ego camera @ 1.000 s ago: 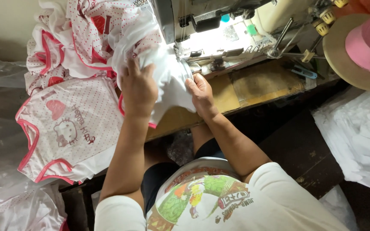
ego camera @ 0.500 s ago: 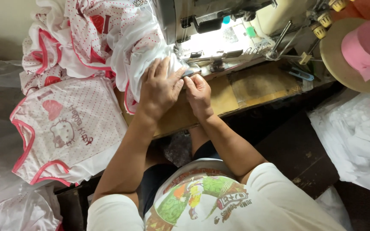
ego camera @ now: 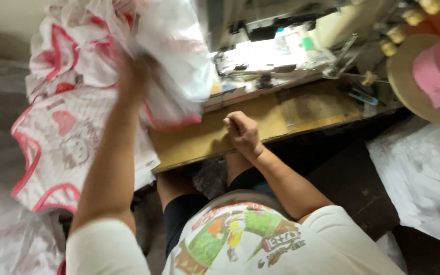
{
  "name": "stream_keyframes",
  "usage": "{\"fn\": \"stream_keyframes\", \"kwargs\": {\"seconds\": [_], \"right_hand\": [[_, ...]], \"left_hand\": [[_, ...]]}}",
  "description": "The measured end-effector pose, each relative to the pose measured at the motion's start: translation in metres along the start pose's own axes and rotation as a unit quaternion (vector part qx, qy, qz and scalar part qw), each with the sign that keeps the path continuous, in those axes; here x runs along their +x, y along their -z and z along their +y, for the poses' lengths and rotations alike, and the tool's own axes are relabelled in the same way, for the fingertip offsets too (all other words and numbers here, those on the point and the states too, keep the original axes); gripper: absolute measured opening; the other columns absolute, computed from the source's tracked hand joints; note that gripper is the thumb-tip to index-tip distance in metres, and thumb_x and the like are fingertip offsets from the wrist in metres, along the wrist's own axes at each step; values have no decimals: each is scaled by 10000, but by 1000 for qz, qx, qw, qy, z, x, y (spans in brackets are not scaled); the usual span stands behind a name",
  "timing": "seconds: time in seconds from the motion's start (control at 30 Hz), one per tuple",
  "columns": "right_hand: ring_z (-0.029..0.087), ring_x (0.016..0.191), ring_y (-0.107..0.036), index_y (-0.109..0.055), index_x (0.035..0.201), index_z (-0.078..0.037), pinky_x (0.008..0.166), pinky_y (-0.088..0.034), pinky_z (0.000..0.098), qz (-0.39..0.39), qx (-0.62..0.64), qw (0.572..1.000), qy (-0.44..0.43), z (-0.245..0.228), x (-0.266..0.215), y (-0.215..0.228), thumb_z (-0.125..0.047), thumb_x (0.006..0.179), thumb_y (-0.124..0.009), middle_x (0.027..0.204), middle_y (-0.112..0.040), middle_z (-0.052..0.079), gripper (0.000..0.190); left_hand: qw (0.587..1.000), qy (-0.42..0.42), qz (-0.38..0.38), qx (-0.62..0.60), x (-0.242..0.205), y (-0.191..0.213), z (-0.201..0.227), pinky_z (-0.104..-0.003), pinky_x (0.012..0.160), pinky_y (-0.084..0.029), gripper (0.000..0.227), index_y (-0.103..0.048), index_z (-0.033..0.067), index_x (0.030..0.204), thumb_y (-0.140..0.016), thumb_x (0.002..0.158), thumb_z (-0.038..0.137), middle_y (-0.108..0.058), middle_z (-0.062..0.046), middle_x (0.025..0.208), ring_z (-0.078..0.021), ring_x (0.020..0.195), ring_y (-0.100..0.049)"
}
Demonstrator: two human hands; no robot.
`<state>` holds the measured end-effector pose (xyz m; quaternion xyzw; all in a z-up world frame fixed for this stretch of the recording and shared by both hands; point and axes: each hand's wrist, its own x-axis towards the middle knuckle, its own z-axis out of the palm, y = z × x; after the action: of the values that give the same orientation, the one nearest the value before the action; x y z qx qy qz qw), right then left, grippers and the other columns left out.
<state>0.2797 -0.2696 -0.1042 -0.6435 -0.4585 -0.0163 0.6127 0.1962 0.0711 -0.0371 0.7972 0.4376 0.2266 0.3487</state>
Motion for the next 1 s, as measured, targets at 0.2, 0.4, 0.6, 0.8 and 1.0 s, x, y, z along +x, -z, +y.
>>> {"fn": "stream_keyframes", "kwargs": {"seconds": [0.2,0.4,0.6,0.8,1.0], "right_hand": [[299,763,-692,-721,934,-76,727,-550,364,-9,-1,1000,24,3,-6,7,-23,970,-679,843,-683,100,76],[268,775,-651,-689,973,-18,749,-525,379,-32,29,999,3,15,-6,4,-2,1013,-656,865,-658,135,54],[324,955,-712,-729,995,-129,884,-556,433,-140,-29,989,32,-18,8,-70,-127,952,-719,924,-716,87,44],[481,1265,-545,-640,1263,-114,1062,-449,565,-312,-22,928,203,-93,31,-146,-145,813,-765,1351,-546,208,468],[480,1222,-554,-725,1064,-30,1082,-424,535,-227,147,952,140,-57,27,-193,-66,917,-694,1099,-665,210,155]], "left_hand": [[966,-35,126,221,37,58,-99,-522,740,-577,591,-419,90,1362,-651,960,457,-758,-185,1038,-388,949,-753],[944,-56,-6,326,-107,80,-125,-481,651,-615,300,-716,169,955,-694,911,465,-733,-77,878,-316,867,-763],[951,-151,34,268,-235,38,-139,-432,684,-589,161,-575,214,785,-684,671,248,-537,43,992,-269,974,-590],[991,-97,22,93,-226,49,-164,-379,833,-539,87,-633,209,821,-636,742,172,-633,4,893,-251,966,-657],[983,-147,53,99,-215,106,-178,-494,904,-521,418,-649,169,1163,-677,746,170,-664,-126,1054,-375,1064,-658]]}}
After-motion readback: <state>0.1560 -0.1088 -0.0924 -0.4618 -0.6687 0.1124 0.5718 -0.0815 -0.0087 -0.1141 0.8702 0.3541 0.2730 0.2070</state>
